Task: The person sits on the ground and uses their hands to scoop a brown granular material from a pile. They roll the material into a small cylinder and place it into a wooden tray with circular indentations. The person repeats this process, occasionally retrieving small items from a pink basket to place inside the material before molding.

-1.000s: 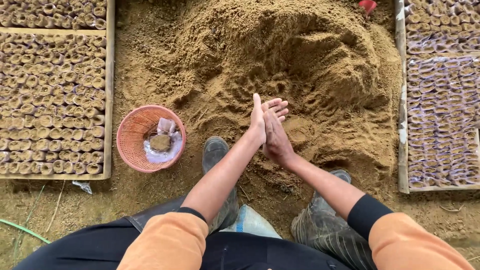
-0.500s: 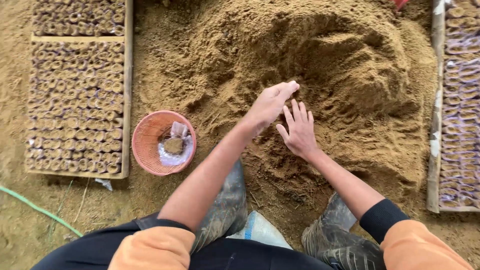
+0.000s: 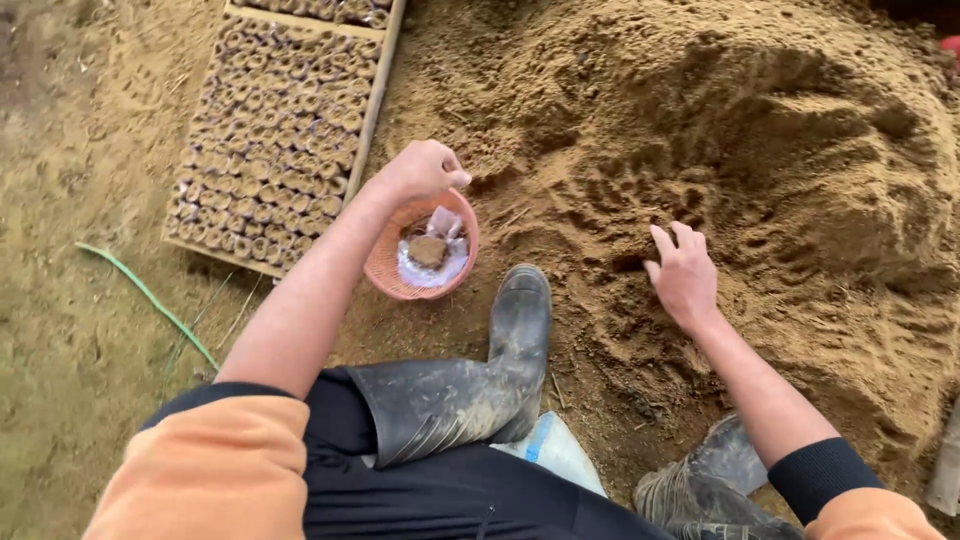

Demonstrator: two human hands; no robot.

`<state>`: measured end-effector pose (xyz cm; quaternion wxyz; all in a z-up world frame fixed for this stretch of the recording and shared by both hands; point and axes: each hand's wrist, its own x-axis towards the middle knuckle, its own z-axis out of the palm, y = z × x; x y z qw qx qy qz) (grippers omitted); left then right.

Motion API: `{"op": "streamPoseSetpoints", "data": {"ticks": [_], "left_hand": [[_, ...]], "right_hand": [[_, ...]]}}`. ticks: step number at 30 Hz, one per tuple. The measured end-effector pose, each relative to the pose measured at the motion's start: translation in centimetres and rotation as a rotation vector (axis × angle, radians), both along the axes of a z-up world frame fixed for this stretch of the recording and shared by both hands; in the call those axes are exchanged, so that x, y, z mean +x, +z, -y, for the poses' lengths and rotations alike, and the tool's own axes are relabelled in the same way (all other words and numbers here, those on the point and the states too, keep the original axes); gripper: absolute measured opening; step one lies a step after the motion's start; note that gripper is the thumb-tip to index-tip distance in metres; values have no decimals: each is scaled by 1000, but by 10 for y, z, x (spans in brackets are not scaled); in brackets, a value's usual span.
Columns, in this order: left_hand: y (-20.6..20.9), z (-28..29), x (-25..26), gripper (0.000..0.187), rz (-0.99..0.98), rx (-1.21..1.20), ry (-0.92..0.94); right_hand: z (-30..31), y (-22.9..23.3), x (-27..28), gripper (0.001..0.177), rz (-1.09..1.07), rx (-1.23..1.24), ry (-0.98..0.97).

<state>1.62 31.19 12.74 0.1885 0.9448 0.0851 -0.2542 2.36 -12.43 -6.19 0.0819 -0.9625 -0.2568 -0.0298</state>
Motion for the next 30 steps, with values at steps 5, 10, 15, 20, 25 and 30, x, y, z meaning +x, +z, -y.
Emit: {"op": "streamPoseSetpoints", "data": {"ticks": [5,10,15,20,25,30], "left_hand": [[-123,-40,-45,42,-248,212,-27],[-84,-3,-72,63,-386,170,-75],[-176,-34,-70,61,-257,272,-39],[-126,-23,-99,39,-250,388,-100],[-176,-38,-116,27,-194,500,-134],[-190,-48,-117,30,-168,450,-147]], "right_hand": [[30,-56,18,43,-27,-63,-6],[30,-18,5,24,-101,-39,-22],[25,8,-6,37,136,-124,-16],[17,14,-15,60,-46,-93,-66],[25,0,-9,58,-64,-39,-27],[30,-3,-5,45,-114,-23,-34]]}}
